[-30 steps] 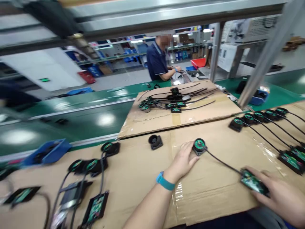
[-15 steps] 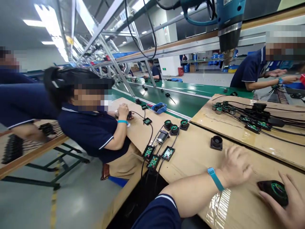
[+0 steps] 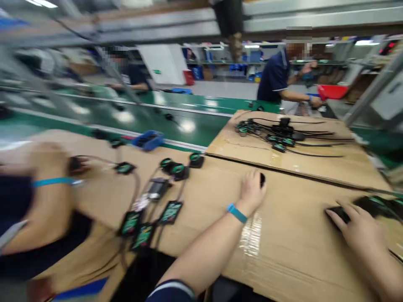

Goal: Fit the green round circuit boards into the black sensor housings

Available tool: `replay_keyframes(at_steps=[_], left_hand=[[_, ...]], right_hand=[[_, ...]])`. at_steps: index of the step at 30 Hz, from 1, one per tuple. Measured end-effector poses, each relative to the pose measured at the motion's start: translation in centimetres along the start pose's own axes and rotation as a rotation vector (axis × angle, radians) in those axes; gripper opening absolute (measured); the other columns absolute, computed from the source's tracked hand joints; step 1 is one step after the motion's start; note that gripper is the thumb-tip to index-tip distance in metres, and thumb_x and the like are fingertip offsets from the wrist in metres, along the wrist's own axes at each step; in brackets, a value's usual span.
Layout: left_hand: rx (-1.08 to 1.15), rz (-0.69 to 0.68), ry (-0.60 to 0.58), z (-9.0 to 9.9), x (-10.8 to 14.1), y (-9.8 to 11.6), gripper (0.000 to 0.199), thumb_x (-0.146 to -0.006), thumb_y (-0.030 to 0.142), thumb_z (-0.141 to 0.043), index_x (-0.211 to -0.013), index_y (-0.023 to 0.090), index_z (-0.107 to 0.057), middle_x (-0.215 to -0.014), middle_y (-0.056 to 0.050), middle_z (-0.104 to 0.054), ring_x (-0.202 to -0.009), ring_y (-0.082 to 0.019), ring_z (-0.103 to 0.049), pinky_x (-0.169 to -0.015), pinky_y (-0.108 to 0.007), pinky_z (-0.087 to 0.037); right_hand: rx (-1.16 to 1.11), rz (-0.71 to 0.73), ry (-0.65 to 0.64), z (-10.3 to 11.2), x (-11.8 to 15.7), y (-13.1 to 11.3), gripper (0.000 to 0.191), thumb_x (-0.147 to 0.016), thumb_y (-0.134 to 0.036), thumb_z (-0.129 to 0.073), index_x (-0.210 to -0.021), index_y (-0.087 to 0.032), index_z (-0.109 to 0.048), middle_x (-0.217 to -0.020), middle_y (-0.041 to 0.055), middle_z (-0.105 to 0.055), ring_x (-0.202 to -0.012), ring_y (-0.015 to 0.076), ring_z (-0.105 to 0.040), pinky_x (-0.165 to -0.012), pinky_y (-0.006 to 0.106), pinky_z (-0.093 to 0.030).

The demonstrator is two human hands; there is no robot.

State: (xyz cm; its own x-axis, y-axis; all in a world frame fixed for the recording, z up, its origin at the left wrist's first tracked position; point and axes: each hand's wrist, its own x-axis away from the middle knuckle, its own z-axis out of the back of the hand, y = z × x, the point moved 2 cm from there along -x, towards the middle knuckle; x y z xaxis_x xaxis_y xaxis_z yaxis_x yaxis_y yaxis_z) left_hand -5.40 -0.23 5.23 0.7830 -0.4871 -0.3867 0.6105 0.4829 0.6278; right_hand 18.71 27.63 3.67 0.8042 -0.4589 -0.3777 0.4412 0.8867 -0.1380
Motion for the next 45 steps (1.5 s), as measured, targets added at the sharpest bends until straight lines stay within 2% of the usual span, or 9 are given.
replay_keyframes(at_steps=[7,12,19,23,29,33,38,41,45], left_hand=[[0.102,-0.15,-0.032,-1.5,0.8,0.6,0.056,-0.086,0.034,-0.073,-0.134,0.018,-0.05,-0.129,-0.015,-0.063,-0.122,-0.035,-0.055,-0.106,-0.054,-0.044],[0.209,-0.154,-0.082,-1.4,1.1,1.0,0.058,-0.085,0.02,-0.065,-0.138,0.018,-0.043,-0.132,-0.016,-0.06,-0.124,-0.032,-0.056,-0.107,-0.051,-0.045],[0.28,-0.104,-0.139,-1.1,0.5,0.8,0.059,-0.08,0.032,-0.079,-0.128,0.018,-0.049,-0.122,-0.013,-0.064,-0.114,-0.032,-0.059,-0.102,-0.051,-0.05],[0.284,-0.061,-0.185,-1.0,0.1,0.6,0.06,-0.076,0.042,-0.083,-0.122,0.018,-0.053,-0.115,-0.012,-0.066,-0.108,-0.033,-0.06,-0.097,-0.052,-0.051],[0.345,-0.031,-0.221,-1.5,0.1,0.1,0.053,-0.076,0.045,-0.08,-0.118,0.022,-0.056,-0.113,-0.011,-0.066,-0.104,-0.033,-0.06,-0.096,-0.054,-0.05],[0.369,-0.028,-0.216,-1.5,0.0,0.0,0.047,-0.076,0.039,-0.079,-0.114,0.022,-0.057,-0.112,-0.01,-0.066,-0.104,-0.032,-0.06,-0.095,-0.054,-0.05],[0.348,-0.035,-0.218,-1.2,-0.2,0.1,0.04,-0.077,0.034,-0.08,-0.107,0.022,-0.057,-0.106,-0.009,-0.065,-0.102,-0.031,-0.06,-0.094,-0.051,-0.048],[0.326,-0.069,-0.192,-1.3,-0.1,0.1,0.04,-0.078,0.034,-0.08,-0.109,0.022,-0.056,-0.106,-0.008,-0.065,-0.104,-0.03,-0.06,-0.095,-0.048,-0.047],[0.322,-0.063,-0.168,-1.6,-0.1,-0.2,0.038,-0.079,0.034,-0.081,-0.107,0.022,-0.058,-0.106,-0.007,-0.066,-0.103,-0.029,-0.061,-0.094,-0.046,-0.046]], right_hand=[[0.207,-0.16,-0.017,4.1,-1.2,1.6,0.053,-0.097,-0.05,-0.047,-0.122,-0.008,-0.069,-0.115,0.0221,-0.07,-0.108,0.0361,-0.063,-0.099,0.052,-0.05],[0.308,-0.163,0.063,5.2,-3.9,-1.6,0.053,-0.098,-0.054,-0.045,-0.118,-0.012,-0.07,-0.121,0.0233,-0.067,-0.112,0.0423,-0.058,-0.088,0.058,-0.049],[0.004,0.281,0.042,-0.1,-19.5,-15.8,0.043,-0.099,-0.047,-0.047,-0.122,-0.018,-0.069,-0.136,0.0179,-0.062,-0.123,0.0369,-0.052,-0.1,0.054,-0.041],[0.036,0.479,-0.076,-5.3,-29.1,-25.8,0.05,-0.095,-0.03,-0.054,-0.144,-0.018,-0.055,-0.161,0.0218,-0.035,-0.142,0.0428,-0.034,-0.105,0.061,-0.035],[0.069,0.559,-0.353,-10.1,-37.0,-34.7,0.061,-0.091,-0.008,-0.056,-0.15,-0.019,-0.047,-0.167,0.023,-0.015,-0.153,0.0445,-0.016,-0.114,0.065,-0.025],[0.034,0.521,-0.385,-10.4,-37.7,-35.9,0.049,-0.09,-0.007,-0.062,-0.138,-0.012,-0.054,-0.159,0.0281,-0.033,-0.148,0.0435,-0.028,-0.11,0.064,-0.031],[-0.033,0.477,-0.374,-7.5,-34.7,-34.1,0.05,-0.087,-0.017,-0.074,-0.132,-0.01,-0.053,-0.148,0.0234,-0.049,-0.139,0.0342,-0.044,-0.11,0.049,-0.038],[-0.173,0.424,-0.337,-4.0,-30.6,-30.8,0.052,-0.091,-0.026,-0.071,-0.136,-0.015,-0.047,-0.125,0.0139,-0.065,-0.114,0.0252,-0.062,-0.097,0.037,-0.047],[-0.584,0.37,-0.174,3.8,-22.4,-24.9,0.053,-0.084,-0.027,-0.078,-0.13,-0.02,-0.053,-0.113,0.0054,-0.07,-0.099,0.0213,-0.067,-0.087,0.032,-0.05]])
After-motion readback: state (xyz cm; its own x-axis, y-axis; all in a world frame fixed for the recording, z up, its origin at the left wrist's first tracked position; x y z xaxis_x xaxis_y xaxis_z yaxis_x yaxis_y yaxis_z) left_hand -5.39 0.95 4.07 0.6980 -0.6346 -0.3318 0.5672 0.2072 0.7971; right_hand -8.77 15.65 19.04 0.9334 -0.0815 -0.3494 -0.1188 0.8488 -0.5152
